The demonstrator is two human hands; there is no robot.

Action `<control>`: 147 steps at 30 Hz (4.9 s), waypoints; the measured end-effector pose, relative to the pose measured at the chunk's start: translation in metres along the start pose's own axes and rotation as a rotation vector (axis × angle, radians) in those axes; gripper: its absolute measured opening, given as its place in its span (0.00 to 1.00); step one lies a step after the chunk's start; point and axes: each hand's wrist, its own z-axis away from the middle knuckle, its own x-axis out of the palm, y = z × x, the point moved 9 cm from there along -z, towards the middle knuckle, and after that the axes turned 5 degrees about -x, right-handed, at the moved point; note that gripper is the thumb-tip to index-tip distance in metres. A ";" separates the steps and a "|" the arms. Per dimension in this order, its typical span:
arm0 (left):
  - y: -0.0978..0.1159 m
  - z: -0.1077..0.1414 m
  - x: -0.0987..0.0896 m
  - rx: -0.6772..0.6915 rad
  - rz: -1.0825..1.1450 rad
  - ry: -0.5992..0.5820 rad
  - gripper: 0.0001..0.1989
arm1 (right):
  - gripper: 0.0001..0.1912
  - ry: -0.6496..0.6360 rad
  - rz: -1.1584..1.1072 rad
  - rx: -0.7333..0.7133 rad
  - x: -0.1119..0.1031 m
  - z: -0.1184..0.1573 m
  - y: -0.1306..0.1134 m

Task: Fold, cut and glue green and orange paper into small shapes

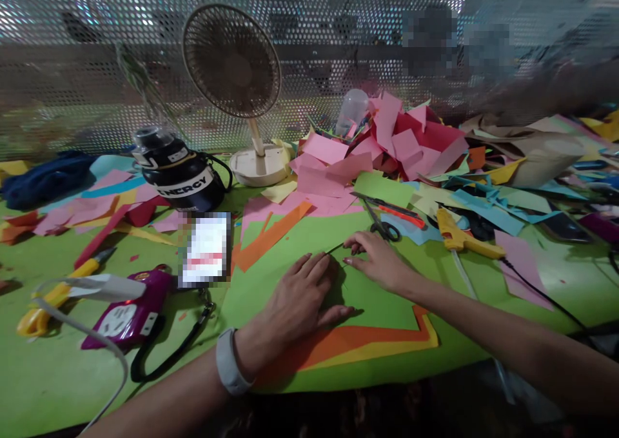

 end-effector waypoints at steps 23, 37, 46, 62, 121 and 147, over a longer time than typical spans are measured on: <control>-0.052 -0.029 0.003 -0.519 0.507 -0.376 0.26 | 0.18 -0.644 -0.244 0.430 0.026 -0.007 0.016; -0.041 -0.027 0.057 -0.787 0.947 -0.797 0.27 | 0.20 -0.690 -0.262 0.372 0.028 -0.010 0.012; -0.043 -0.012 0.055 -0.807 0.976 -0.788 0.25 | 0.21 -0.673 -0.273 0.363 0.024 -0.009 0.012; -0.051 0.006 -0.012 -0.270 0.247 -0.001 0.26 | 0.17 -0.629 -0.314 0.416 0.020 0.015 0.024; -0.057 -0.006 -0.001 -0.417 0.419 -0.005 0.05 | 0.04 -0.201 -0.057 -0.007 0.022 -0.005 -0.022; -0.044 -0.012 -0.005 -0.427 0.095 -0.093 0.09 | 0.08 -0.020 0.073 -0.464 0.004 0.020 -0.048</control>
